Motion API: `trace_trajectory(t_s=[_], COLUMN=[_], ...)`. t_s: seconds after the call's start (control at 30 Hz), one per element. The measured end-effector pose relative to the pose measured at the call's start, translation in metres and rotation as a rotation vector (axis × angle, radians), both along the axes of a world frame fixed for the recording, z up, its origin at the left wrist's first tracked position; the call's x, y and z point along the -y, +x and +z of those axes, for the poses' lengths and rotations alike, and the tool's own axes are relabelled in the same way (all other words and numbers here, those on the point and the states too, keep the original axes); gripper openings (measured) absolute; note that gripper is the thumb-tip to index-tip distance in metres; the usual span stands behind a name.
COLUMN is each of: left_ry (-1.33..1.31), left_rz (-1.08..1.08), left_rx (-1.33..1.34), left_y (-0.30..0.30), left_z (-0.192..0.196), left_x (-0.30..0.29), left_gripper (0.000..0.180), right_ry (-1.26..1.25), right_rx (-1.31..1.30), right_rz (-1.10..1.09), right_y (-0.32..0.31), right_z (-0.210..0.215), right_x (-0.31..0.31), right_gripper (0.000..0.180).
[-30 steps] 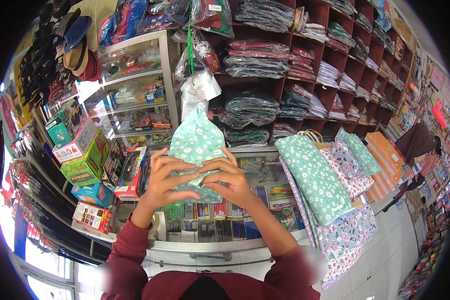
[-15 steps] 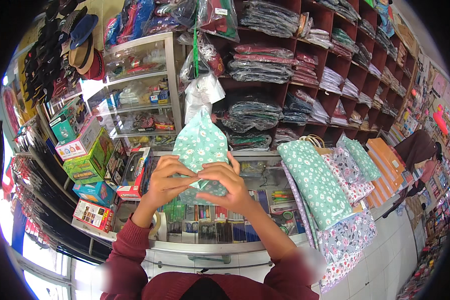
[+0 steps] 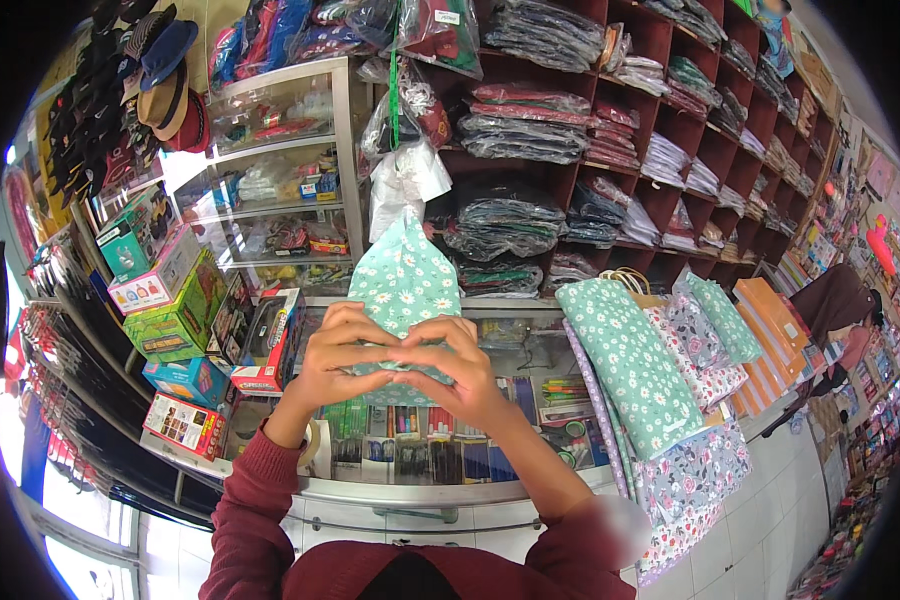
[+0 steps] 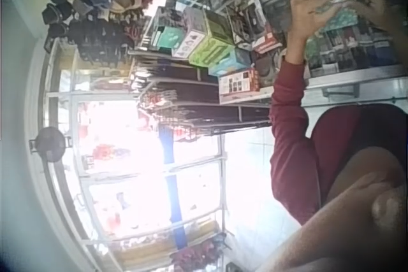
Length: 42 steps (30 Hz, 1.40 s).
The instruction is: Wrapping a rectangular box using patterned gift wrapping paper and scissors.
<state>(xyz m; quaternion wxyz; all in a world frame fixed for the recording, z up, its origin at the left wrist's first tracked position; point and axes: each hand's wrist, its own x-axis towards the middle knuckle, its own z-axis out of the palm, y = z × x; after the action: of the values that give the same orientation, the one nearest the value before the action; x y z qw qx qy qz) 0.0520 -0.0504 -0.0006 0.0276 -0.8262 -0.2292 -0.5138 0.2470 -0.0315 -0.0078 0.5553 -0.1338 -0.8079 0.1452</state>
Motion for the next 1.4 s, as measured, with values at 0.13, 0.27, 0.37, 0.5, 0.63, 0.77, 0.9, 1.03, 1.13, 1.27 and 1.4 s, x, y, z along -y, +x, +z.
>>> trace_trajectory(t_s=[0.13, 0.27, 0.37, 0.5, 0.63, 0.77, 0.9, 1.03, 1.13, 1.27, 1.4], left_ry=[0.096, 0.216, 0.267, 0.229, 0.198, 0.095, 0.103, 0.176, 0.281, 0.331, 0.344], left_rz=[0.069, 0.193, 0.204, 0.207, 0.217, 0.177, 0.185, 0.195, 0.224, 0.247, 0.286], left_rx=[-0.085, -0.103, -0.088, -0.065, -0.089, -0.074, -0.090, 0.019, 0.015, 0.010, -0.040], left_y=[0.001, 0.006, 0.003, 0.003, -0.004, -0.008, -0.007, -0.005, -0.001, 0.001, 0.000], left_z=[0.000, -0.010, -0.014, -0.010, -0.011, -0.009, -0.006, -0.013, -0.017, -0.019, -0.017], left_x=[0.004, 0.005, 0.003, 0.000, -0.003, -0.006, -0.004, -0.002, -0.001, -0.003, -0.004], left_gripper=[0.021, 0.022, 0.023, 0.022, 0.022, 0.022, 0.029, 0.028, 0.025, 0.023, 0.023], right_ry=[0.072, 0.034, 0.101, 0.223, 0.280, 0.233, 0.318, 0.329, 0.386, 0.423, 0.388], right_rx=[0.107, 0.110, 0.107, 0.114, 0.179, 0.135, 0.196, 0.116, 0.040, 0.053, 0.105], right_rz=[0.109, 0.109, 0.069, -0.016, -0.007, -0.037, -0.011, -0.025, -0.063, -0.136, -0.197], right_y=[0.007, 0.007, 0.004, 0.007, 0.009, 0.003, 0.010, 0.007, 0.003, 0.003, 0.004], right_z=[0.005, 0.005, 0.006, 0.003, 0.001, 0.005, -0.002, -0.009, -0.013, -0.012, -0.004], right_x=[-0.005, -0.004, 0.001, 0.000, -0.001, 0.002, -0.003, -0.004, -0.002, -0.004, -0.005], right_gripper=[0.024, 0.019, 0.017, 0.017, 0.017, 0.017, 0.018, 0.021, 0.021, 0.022, 0.022])
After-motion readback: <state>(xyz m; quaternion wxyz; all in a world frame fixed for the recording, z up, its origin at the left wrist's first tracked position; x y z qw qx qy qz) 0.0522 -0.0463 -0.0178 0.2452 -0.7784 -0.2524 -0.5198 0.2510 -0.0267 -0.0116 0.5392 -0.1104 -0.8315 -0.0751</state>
